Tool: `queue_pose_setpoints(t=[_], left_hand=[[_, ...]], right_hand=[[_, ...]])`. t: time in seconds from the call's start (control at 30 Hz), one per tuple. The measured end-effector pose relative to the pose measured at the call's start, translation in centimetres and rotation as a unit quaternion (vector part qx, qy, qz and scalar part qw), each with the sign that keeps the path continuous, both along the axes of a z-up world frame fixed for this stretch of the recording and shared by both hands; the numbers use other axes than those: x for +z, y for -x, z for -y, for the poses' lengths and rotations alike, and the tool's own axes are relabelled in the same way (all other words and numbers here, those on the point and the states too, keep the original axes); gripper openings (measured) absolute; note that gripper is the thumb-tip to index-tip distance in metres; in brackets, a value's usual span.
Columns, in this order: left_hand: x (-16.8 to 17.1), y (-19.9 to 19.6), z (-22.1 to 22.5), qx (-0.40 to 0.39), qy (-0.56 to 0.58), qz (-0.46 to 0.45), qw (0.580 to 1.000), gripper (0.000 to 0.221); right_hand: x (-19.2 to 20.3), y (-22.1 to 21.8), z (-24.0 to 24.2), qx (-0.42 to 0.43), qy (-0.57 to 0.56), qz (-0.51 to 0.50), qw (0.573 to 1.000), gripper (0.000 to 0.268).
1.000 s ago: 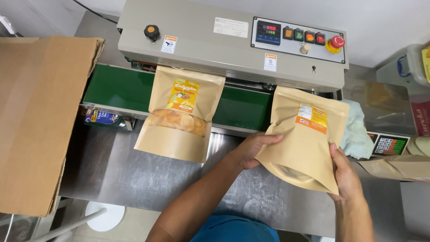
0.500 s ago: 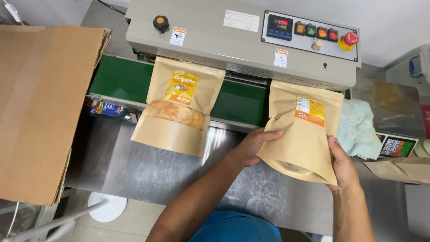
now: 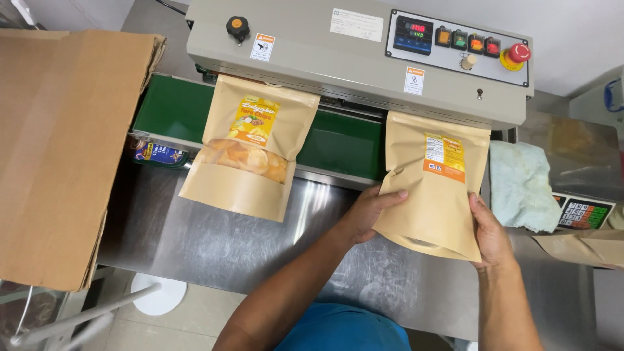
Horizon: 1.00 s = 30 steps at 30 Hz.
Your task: The person is sealing plastic bags containing snacks using a continuous band sealer and then organizing the sealed bags into stacks.
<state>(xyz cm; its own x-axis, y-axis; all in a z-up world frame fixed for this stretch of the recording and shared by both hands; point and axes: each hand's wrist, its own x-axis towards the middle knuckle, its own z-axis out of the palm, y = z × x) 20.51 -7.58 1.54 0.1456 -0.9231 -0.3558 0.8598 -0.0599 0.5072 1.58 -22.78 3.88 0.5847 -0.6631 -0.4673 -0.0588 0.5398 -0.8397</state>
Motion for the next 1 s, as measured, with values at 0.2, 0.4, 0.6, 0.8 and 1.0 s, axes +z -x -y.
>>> queue_pose_setpoints(t=[0.2,0.4,0.6,0.8,1.0], left_hand=[[0.2,0.5,0.0,0.065,-0.009,0.008,0.998,0.040],[-0.3,0.6,-0.2,0.088,-0.019,0.034,0.995,0.041],[0.4,-0.1,-1.4,0.067,-0.052,0.083,0.993,0.045],[0.8,-0.8,-2.9,0.066,-0.061,0.098,0.991,0.051],[0.0,-2.3,-7.7,-0.022,-0.094,0.141,0.985,0.059]], right_hand=[[-0.1,-1.5,-1.0,-0.031,0.032,0.009,0.999,0.045],[-2.8,-0.5,0.7,-0.016,0.040,-0.008,0.999,0.043],[-5.0,2.3,0.4,-0.001,0.057,-0.033,0.998,0.053],[-3.9,4.0,-0.9,-0.005,0.066,-0.054,0.996,0.059],[3.0,10.2,-0.3,-0.012,0.105,-0.130,0.986,0.052]])
